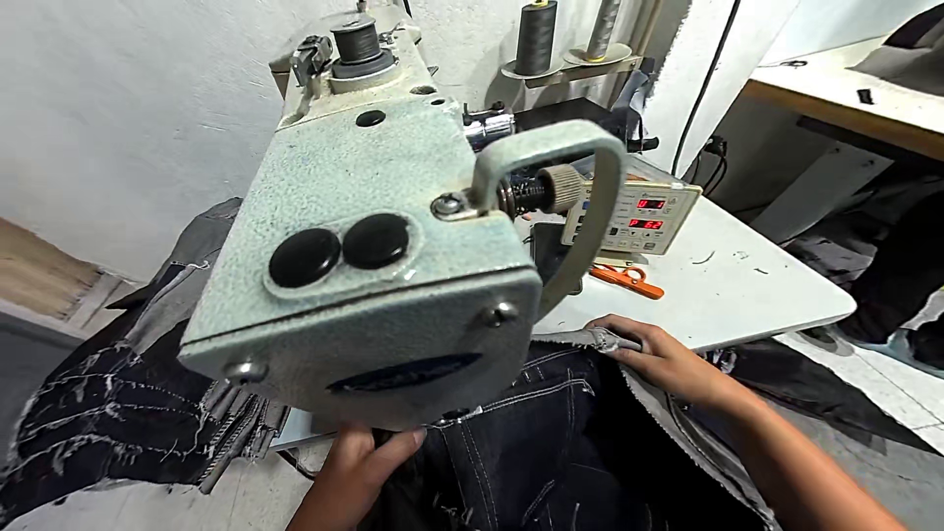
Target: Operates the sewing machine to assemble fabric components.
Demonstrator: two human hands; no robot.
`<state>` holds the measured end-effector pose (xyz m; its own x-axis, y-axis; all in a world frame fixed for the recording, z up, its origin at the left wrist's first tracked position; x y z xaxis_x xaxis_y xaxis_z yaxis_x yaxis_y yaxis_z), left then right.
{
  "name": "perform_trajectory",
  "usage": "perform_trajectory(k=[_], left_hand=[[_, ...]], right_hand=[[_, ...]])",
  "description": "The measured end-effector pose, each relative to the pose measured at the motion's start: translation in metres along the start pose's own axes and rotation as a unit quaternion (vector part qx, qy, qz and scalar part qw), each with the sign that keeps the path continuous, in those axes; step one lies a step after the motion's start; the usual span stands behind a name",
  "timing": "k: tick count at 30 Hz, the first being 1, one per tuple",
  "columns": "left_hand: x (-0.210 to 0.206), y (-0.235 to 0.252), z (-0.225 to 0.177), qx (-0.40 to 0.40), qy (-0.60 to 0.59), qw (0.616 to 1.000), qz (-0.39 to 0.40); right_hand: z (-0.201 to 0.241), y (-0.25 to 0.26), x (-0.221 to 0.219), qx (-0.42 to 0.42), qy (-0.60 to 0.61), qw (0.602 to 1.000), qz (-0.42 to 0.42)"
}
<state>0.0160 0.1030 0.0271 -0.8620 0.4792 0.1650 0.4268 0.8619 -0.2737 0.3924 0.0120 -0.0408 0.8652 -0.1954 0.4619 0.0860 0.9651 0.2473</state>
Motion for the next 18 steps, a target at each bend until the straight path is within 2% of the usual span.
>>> perform_trajectory(k=[3,6,9,12,15,18], left_hand=[[-0.009,0.006,0.005,0.023,-0.044,0.999,-0.016],[0.006,-0.002,0.015,0.058,-0.072,0.994,-0.055],[0.067,-0.014,0.036,0.062,-0.021,0.992,-0.111],[0.107,-0.026,0.058,0.062,-0.028,0.982,-0.174],[0.113,-0.032,0.063,0.032,-0.073,0.979,-0.189],[0.11,-0.031,0.057,0.01,-0.094,0.979,-0.18]], right_hand=[[0.002,0.005,-0.004,0.008,0.08,0.995,-0.05],[0.023,0.016,-0.016,0.024,0.097,0.995,-0.009],[0.06,0.034,-0.047,0.058,0.008,0.994,0.091],[0.1,0.054,-0.081,0.137,-0.117,0.981,0.072],[0.117,0.073,-0.084,0.174,-0.166,0.97,0.047],[0.113,0.088,-0.081,0.101,-0.171,0.971,0.134]])
Point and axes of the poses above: each hand's wrist, its own y-axis towards the middle knuckle, its own x-axis out of the back of the hand, z = x × y, the point moved 4 cm from there along y, towards the middle knuckle, and after that the axes turned 14 degrees about x, right-handed, at the moved point
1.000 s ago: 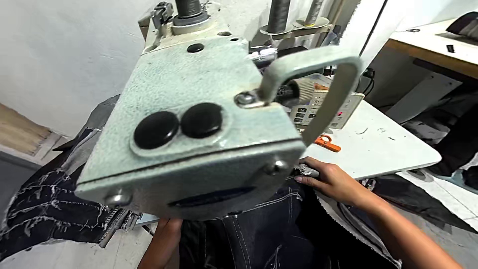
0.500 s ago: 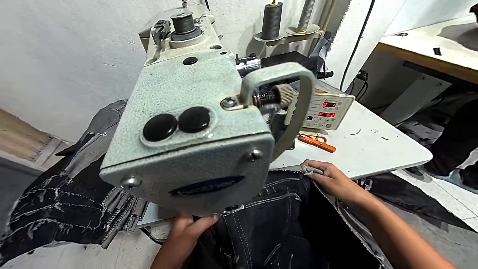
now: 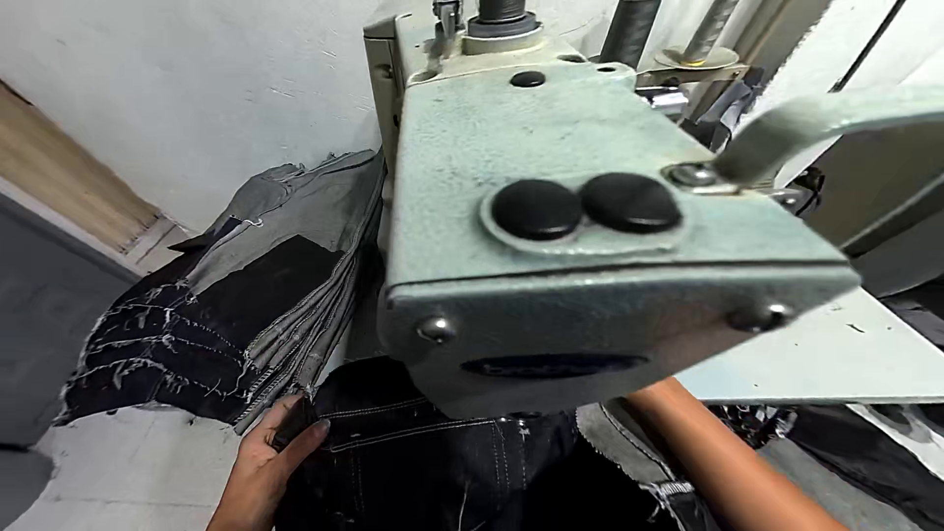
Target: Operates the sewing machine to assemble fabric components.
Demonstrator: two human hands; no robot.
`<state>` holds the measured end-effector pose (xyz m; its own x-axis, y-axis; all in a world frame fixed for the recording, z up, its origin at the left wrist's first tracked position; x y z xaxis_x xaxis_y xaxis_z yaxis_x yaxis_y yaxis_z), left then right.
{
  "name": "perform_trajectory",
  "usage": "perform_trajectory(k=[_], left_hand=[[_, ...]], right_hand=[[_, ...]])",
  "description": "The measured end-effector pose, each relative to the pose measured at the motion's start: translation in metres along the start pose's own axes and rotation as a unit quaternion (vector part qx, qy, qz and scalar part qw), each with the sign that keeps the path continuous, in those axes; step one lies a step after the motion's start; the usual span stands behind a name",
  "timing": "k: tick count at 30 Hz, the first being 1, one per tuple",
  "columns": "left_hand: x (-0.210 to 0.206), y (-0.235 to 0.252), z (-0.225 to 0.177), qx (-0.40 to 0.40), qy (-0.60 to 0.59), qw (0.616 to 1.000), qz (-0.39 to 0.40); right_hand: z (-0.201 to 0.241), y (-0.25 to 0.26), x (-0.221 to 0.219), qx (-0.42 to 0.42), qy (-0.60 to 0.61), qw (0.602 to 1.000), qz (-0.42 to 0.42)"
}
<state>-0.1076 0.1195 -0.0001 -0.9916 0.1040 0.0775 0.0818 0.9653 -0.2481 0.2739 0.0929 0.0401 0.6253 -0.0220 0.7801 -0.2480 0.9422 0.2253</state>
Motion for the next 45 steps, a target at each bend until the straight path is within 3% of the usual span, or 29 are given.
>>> perform_trajectory(k=[3,9,12,16,20,23,26,28,30,32,34,38,40,43,45], left_hand=[[-0.005,0.005,-0.004,-0.017,0.0,1.0,0.012],[-0.029,0.004,-0.02,-0.073,0.074,0.994,0.019],[-0.016,0.004,-0.023,-0.067,0.095,0.993,-0.003],[0.0,0.011,-0.012,-0.02,0.036,0.999,-0.021],[-0.002,0.012,-0.013,-0.029,0.02,0.999,-0.013],[-0.003,0.012,-0.014,-0.034,0.024,0.999,-0.01],[-0.004,0.013,-0.015,-0.039,0.035,0.999,0.011],[-0.003,0.014,-0.014,-0.039,0.033,0.999,0.007],[-0.001,0.016,-0.011,-0.03,0.04,0.999,0.003],[0.0,0.018,-0.011,-0.022,0.086,0.996,-0.021],[0.003,0.015,-0.014,-0.062,0.214,0.971,-0.082],[-0.011,-0.024,-0.045,-0.218,0.404,0.876,-0.149],[-0.032,-0.053,-0.059,-0.238,0.424,0.868,-0.1],[-0.072,-0.082,-0.058,-0.173,0.416,0.891,0.047],[-0.095,-0.09,-0.049,-0.128,0.428,0.888,0.105]], right_hand=[[-0.01,-0.003,-0.003,-0.014,0.001,1.0,0.019],[-0.058,-0.009,-0.028,-0.001,0.026,0.999,-0.038],[-0.02,-0.012,-0.011,-0.026,0.024,0.999,-0.041],[0.014,-0.024,0.0,0.052,-0.027,0.992,-0.113],[0.01,-0.022,0.002,0.049,-0.023,0.994,-0.092],[0.0,-0.008,0.002,-0.03,-0.005,0.999,0.018],[0.006,-0.008,0.006,-0.084,0.006,0.994,0.073],[0.01,-0.017,0.006,-0.021,-0.001,0.999,0.033],[0.009,-0.03,0.003,0.1,-0.033,0.992,-0.075],[0.01,-0.033,0.004,0.115,-0.019,0.99,-0.08],[0.011,-0.033,0.006,0.124,-0.045,0.988,-0.078],[0.008,-0.05,0.012,0.128,-0.192,0.969,-0.09],[0.018,-0.072,0.016,0.099,-0.183,0.975,-0.078],[0.046,-0.106,0.013,0.0,-0.091,0.996,0.004],[0.044,-0.122,-0.002,-0.065,-0.084,0.994,0.022]])
Point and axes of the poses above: each hand's wrist, its own y-axis towards the middle knuckle, its own x-axis out of the back of the hand, z = x × y, the point moved 4 cm from there along y, towards the middle knuckle, and after that the axes turned 14 degrees about x, right-handed, at the moved point
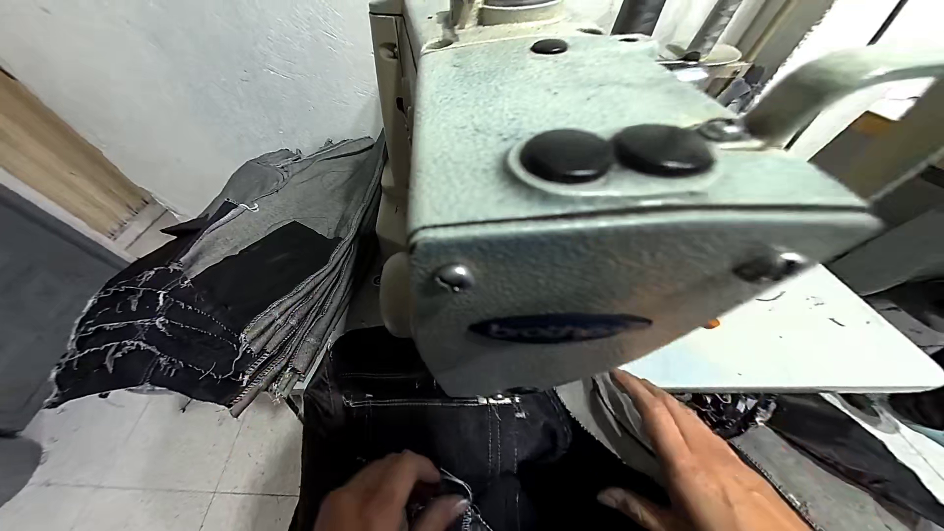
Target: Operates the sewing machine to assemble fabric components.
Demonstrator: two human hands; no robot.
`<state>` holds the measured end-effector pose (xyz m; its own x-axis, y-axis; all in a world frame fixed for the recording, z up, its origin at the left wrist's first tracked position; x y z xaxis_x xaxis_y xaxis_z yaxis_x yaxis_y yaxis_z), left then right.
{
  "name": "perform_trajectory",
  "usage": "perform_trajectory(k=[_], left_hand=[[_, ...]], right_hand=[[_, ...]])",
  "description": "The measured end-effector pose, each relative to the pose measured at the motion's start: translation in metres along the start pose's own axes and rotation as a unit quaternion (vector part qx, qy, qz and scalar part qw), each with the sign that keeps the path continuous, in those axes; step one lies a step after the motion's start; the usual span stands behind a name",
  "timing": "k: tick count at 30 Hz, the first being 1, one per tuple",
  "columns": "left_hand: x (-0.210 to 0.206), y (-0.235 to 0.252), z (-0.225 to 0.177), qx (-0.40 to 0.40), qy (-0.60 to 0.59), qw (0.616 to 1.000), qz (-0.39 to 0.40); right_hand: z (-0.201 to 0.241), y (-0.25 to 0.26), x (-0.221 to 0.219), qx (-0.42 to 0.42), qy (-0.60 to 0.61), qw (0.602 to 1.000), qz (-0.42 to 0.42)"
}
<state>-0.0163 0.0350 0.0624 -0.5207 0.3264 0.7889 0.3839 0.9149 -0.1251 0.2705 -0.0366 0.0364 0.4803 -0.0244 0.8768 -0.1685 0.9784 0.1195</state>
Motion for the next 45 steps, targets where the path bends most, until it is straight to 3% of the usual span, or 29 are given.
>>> perform_trajectory(k=[2,5,10,13,15,18,21,24,30,36,45], left_hand=[[-0.018,0.003,-0.009,0.039,0.033,0.999,0.019],[-0.043,0.012,-0.011,0.06,0.034,0.997,-0.027],[-0.072,0.024,-0.013,0.116,-0.069,0.986,-0.103],[-0.079,0.033,-0.014,0.176,-0.187,0.96,-0.113],[-0.085,0.038,-0.008,0.197,-0.321,0.923,-0.075],[-0.065,0.031,0.006,0.17,-0.455,0.873,-0.036],[-0.018,0.034,0.049,0.081,-0.338,0.926,-0.145],[0.003,0.048,0.084,0.095,-0.211,0.946,-0.229],[0.006,0.077,0.07,0.063,-0.147,0.952,-0.262],[0.008,0.082,0.073,0.084,-0.181,0.951,-0.236],[0.011,0.075,0.078,0.127,-0.2,0.941,-0.241]], right_hand=[[-0.017,-0.008,-0.017,-0.042,-0.013,0.999,0.0],[-0.051,-0.007,-0.038,-0.065,-0.014,0.997,-0.044],[-0.095,0.008,-0.063,-0.056,0.169,0.976,-0.123],[-0.111,0.011,-0.057,-0.044,0.306,0.936,-0.168],[-0.114,0.011,-0.038,-0.035,0.34,0.919,-0.197],[-0.107,0.011,-0.016,-0.016,0.358,0.921,-0.15],[-0.082,0.02,-0.022,0.035,0.354,0.932,-0.076],[-0.055,0.042,-0.044,0.038,0.326,0.94,-0.098],[-0.065,0.058,-0.032,-0.047,0.309,0.937,-0.158],[-0.057,0.049,-0.032,0.005,0.256,0.952,-0.169],[-0.052,0.067,-0.022,-0.015,0.263,0.953,-0.15]])
Point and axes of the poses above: each hand's wrist, its own y-axis towards the middle knuckle, its own x-axis out of the back of the hand, z = x × y, the point moved 4 cm from there along y, towards the middle knuckle, and after that the axes turned 14 degrees about x, right-handed, at the moved point
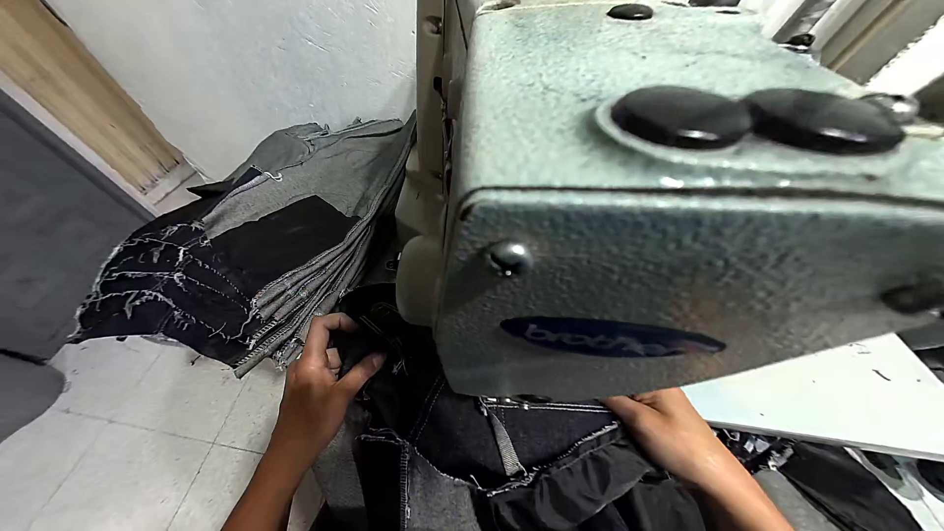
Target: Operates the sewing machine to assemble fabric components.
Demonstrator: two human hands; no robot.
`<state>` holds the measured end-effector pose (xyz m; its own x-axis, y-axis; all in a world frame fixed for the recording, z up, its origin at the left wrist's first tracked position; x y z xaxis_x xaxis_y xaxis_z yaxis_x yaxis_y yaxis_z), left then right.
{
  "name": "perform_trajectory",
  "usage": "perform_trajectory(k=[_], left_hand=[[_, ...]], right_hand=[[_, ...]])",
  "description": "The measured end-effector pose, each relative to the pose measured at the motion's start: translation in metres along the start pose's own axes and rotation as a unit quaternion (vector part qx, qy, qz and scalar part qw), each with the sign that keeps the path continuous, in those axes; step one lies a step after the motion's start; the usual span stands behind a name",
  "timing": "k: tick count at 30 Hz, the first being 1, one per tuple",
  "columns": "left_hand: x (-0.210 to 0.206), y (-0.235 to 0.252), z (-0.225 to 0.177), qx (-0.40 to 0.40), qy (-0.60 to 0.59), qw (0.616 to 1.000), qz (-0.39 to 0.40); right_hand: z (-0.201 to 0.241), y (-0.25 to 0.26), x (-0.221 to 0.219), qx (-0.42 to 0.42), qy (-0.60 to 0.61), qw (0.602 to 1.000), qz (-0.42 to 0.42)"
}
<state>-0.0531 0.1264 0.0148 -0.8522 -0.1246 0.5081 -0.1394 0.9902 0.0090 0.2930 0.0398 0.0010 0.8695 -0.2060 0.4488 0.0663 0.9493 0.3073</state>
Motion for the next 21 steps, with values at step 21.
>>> perform_trajectory(k=[21], left_hand=[[0.013,-0.064,-0.06,-0.213,0.241,0.946,0.047]], right_hand=[[0.041,-0.069,0.015,-0.007,-0.108,0.994,-0.005]])
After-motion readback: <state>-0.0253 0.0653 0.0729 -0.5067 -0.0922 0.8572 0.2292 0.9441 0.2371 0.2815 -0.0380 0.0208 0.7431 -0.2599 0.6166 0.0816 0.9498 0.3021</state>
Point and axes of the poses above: each hand's wrist, its own y-axis towards the middle knuckle, its own x-axis out of the back of the hand, z = x × y, the point moved 4 cm from there along y, towards the middle knuckle, and after that the axes turned 14 degrees about x, right-handed, at the moved point
